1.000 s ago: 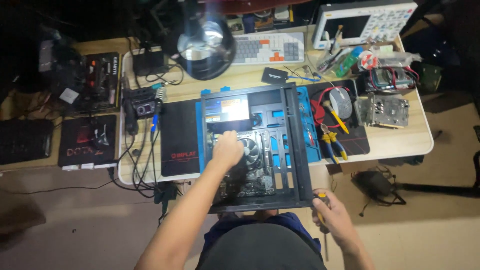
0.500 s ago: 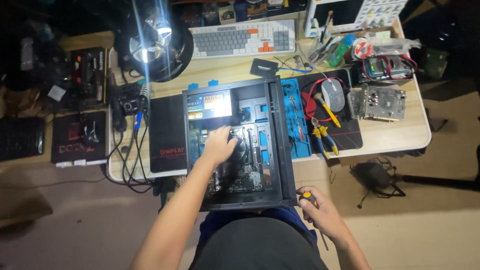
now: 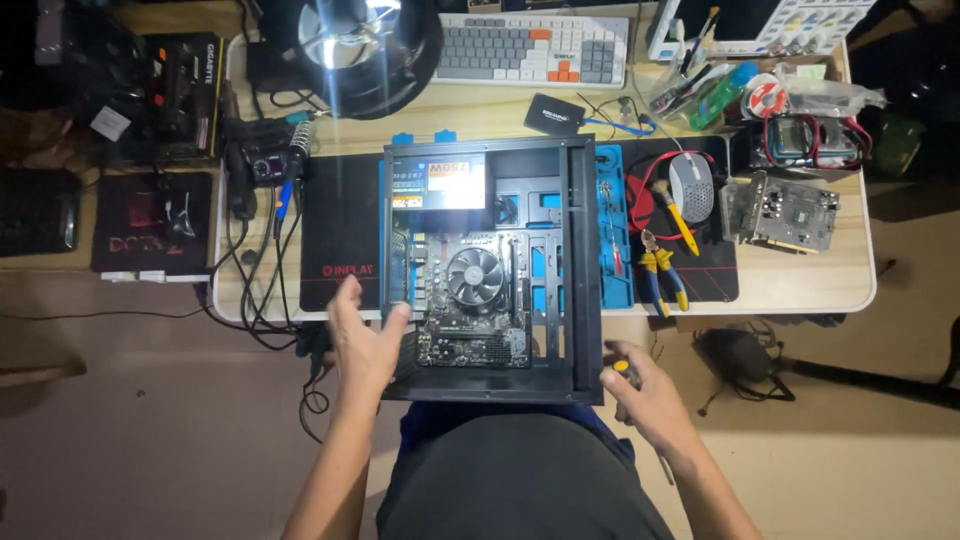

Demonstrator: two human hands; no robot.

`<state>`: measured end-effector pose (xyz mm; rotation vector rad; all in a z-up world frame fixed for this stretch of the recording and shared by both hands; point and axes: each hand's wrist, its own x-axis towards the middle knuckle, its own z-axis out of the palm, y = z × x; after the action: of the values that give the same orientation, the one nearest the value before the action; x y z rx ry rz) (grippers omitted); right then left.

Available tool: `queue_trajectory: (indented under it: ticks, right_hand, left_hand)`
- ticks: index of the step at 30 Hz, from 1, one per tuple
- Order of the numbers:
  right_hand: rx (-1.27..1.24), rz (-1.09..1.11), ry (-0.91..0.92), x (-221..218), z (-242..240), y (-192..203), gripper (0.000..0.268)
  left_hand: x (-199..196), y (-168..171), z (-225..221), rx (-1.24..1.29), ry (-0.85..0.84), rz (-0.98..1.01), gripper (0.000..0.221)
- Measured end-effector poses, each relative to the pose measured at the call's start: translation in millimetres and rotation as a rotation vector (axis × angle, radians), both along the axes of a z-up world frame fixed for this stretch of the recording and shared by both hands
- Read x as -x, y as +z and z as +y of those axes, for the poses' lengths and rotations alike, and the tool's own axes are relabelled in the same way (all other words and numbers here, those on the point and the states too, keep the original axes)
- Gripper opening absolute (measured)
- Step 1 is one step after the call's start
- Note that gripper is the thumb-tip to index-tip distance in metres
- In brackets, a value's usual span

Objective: Using a screwdriver to install or remove components inside a computer case on a repair bench.

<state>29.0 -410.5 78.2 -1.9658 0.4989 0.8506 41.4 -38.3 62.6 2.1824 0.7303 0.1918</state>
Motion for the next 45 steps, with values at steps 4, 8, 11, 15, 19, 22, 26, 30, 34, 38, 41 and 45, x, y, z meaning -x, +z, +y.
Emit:
queue_trajectory:
  ticks: [4,8,11,15,19,22,26,30,34,38,41,45]
  right_hand:
    - [0.082,0.014,-0.052,-10,23,19,0.091]
    - [0.153,-0.032,-0.166,-7,18,-1,0.077]
    - [0.158,-0.041,-0.206,-7,30,16,0.067]
    - [0.166,-0.030,-0.254,5,29,4,0.067]
    - [0.137,-0.062,-0.333,18,40,7,0.056]
    - [0.124,-0.103,-0.386,27,41,-6,0.053]
    - [0.172,-0.166,-0.421,27,44,-6,0.055]
    - [0.230,-0.171,-0.373,17,48,-5,0.059]
    - [0.227,-0.235,-0.387,10,42,-14,0.052]
    - [0.189,-0.253,-0.397,5,45,-7,0.047]
    - [0.179,-0.271,-0.399,7,45,-8,0.045]
    - [0.149,-0.278,-0.419,11,49,-5,0.043]
  left_hand:
    - [2,-49,17,0.331,-0.019,0.429,0.095]
    - [6,-48,18,0.327,-0.102,0.572,0.077]
    - [9,-69,22,0.336,-0.107,0.540,0.062]
    - [14,-68,24,0.360,-0.127,0.492,0.057]
    - [21,-42,16,0.461,-0.125,0.438,0.071]
    - [33,-54,21,0.469,-0.129,0.361,0.064]
    - [40,-70,25,0.483,-0.084,0.270,0.054]
    - [36,-70,27,0.514,-0.076,0.256,0.054]
    - [30,-58,24,0.560,-0.051,0.257,0.056]
    - [29,-47,20,0.566,-0.035,0.284,0.060]
    - [34,-68,21,0.558,-0.038,0.286,0.058]
    - [31,-64,19,0.558,-0.048,0.297,0.060]
